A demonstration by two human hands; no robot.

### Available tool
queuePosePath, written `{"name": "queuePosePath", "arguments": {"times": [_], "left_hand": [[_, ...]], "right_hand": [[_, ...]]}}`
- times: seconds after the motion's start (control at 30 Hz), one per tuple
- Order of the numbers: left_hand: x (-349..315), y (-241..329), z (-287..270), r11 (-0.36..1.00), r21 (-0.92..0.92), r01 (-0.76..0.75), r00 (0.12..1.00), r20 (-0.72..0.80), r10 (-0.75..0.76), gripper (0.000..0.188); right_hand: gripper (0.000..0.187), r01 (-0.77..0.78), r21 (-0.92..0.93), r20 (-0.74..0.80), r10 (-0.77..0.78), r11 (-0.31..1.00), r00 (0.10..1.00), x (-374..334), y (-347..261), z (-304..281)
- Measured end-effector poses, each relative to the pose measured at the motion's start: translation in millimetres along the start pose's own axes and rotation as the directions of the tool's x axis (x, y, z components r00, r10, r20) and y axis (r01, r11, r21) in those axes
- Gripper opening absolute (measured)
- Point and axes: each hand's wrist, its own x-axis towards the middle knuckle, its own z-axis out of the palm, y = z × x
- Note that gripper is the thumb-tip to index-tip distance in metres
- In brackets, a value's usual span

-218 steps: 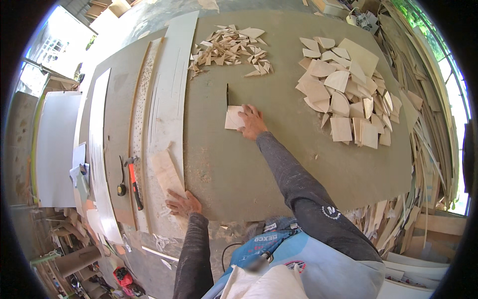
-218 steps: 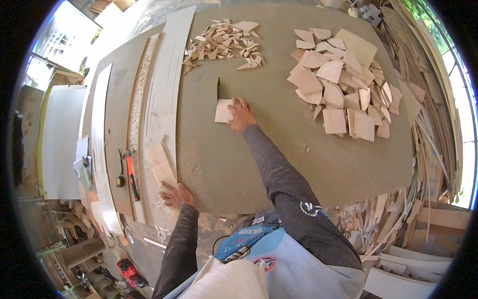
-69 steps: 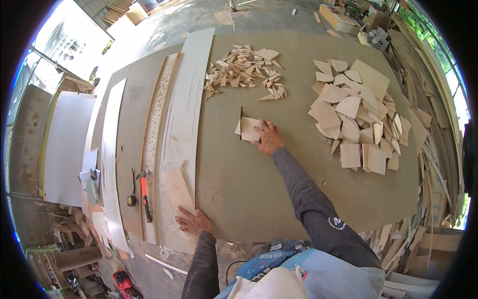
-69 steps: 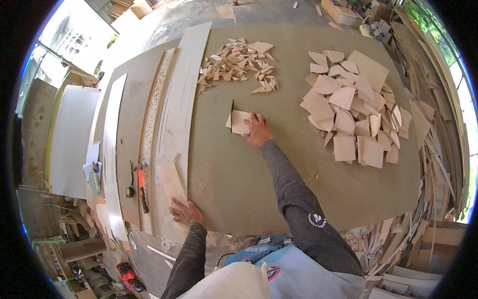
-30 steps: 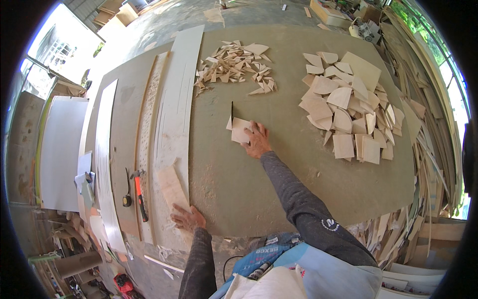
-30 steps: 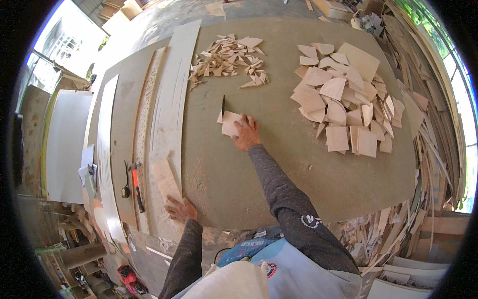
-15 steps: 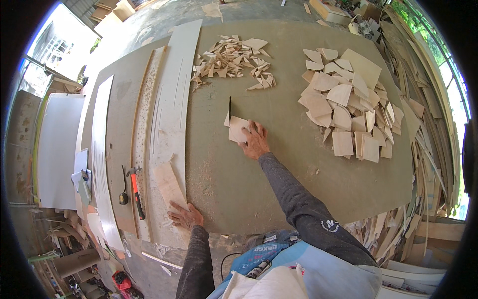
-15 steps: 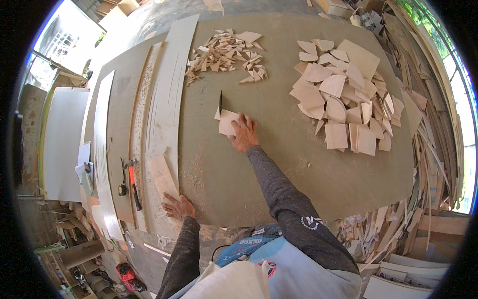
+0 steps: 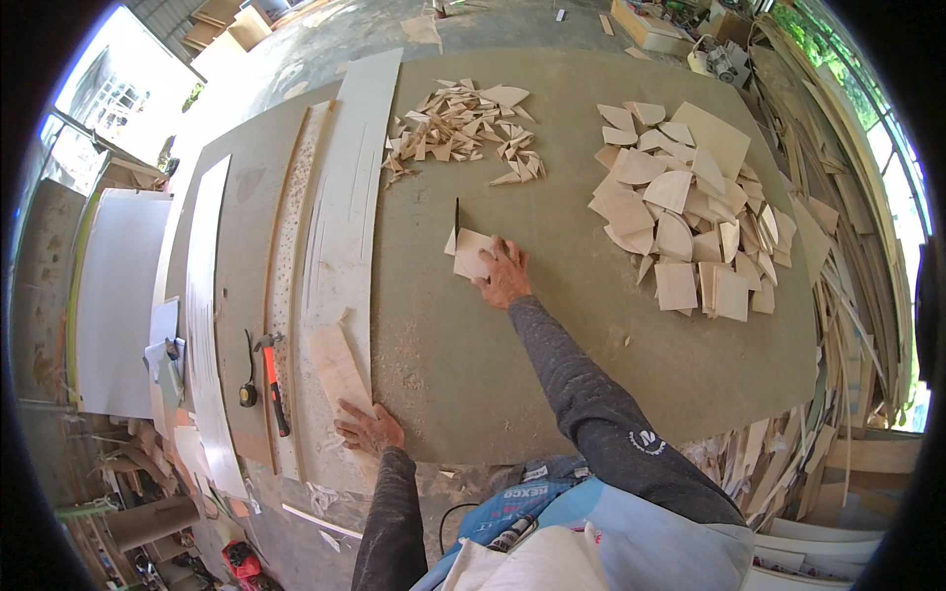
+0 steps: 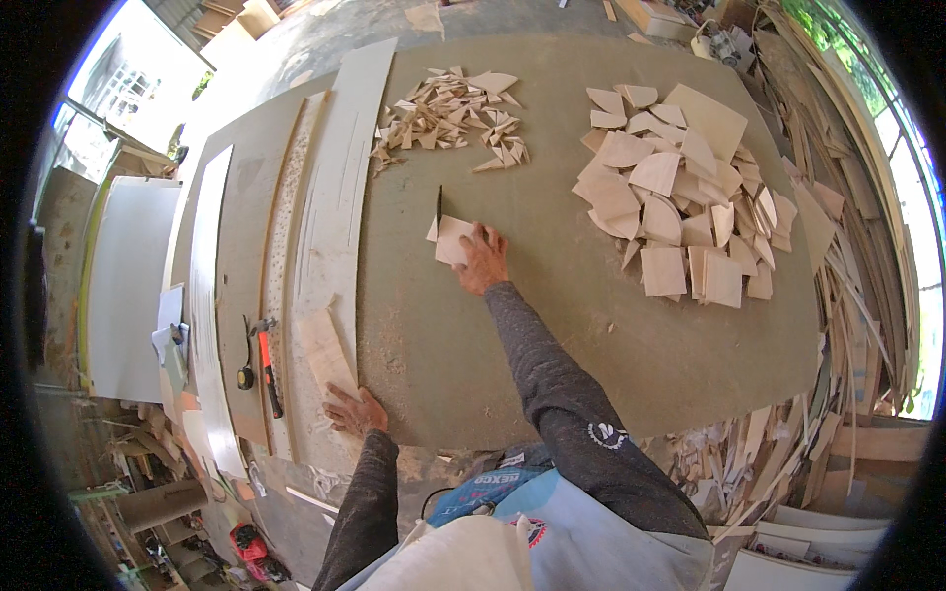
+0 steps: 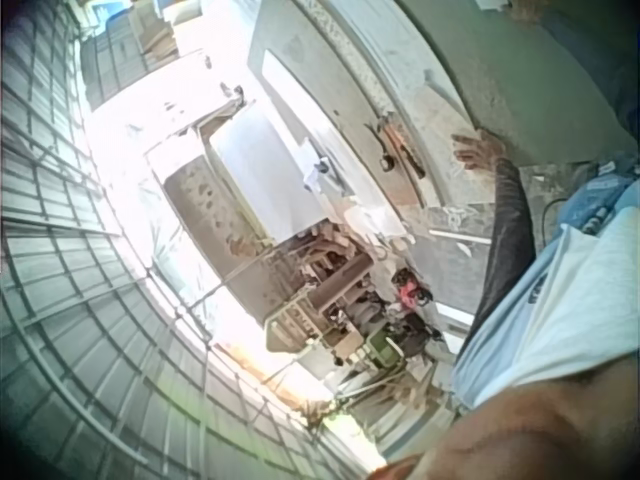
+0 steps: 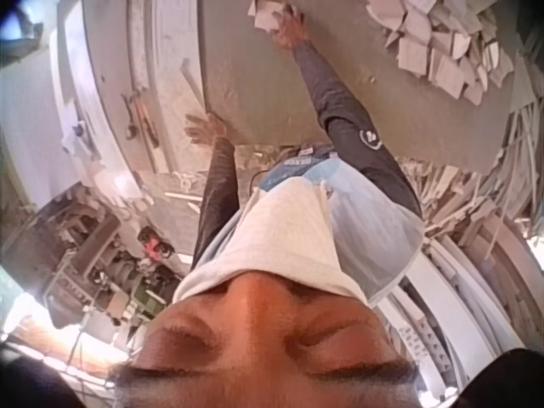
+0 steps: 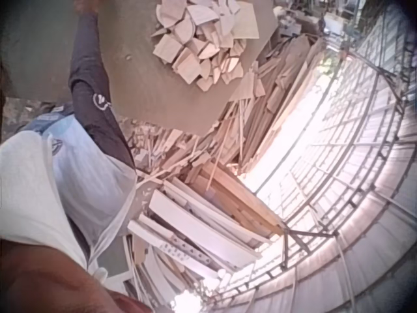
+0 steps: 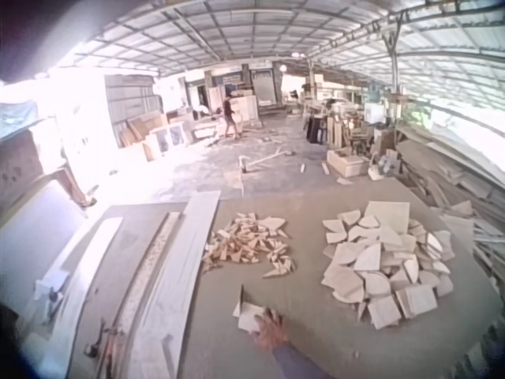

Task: The person picks up and moves small wooden cutouts from a workbench by hand, organizing them into different piles.

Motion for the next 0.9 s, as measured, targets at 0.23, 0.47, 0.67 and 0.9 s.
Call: {"name": "queuePosePath", "arguments": {"times": [0.23, 0.47, 0.67, 0.9], "left_hand": [[-2.9, -2.6, 4.1, 1.0, -0.01, -0.024, 0.999, -0.034, 0.023, 0.088], [-1.8, -0.9, 0.4, 1.0, -0.005, -0.004, 1.0, -0.008, 0.004, 0.088], [-1.0, -2.7, 3.4, 1.0, 0.011, 0.003, 1.0, -0.006, -0.003, 0.087], [-1.5, 2.2, -2.1, 1.0, 0.028, 0.007, 1.0, 0.023, -0.008, 0.087]], "right_hand": [[0.066, 0.05, 0.039, 0.011, -0.051, 0.998, 0.999, -19.2, 7.4, 3.3], [0.066, 0.083, 0.079, 0.039, -0.086, 0.993, 0.995, -23.6, 14.0, -1.5], [0.065, 0.118, 0.069, 0.095, -0.124, 0.991, 0.988, -21.6, 17.8, -4.4], [0.064, 0.102, 0.039, 0.067, -0.105, 0.994, 0.992, -11.6, 20.5, -2.3]]}}
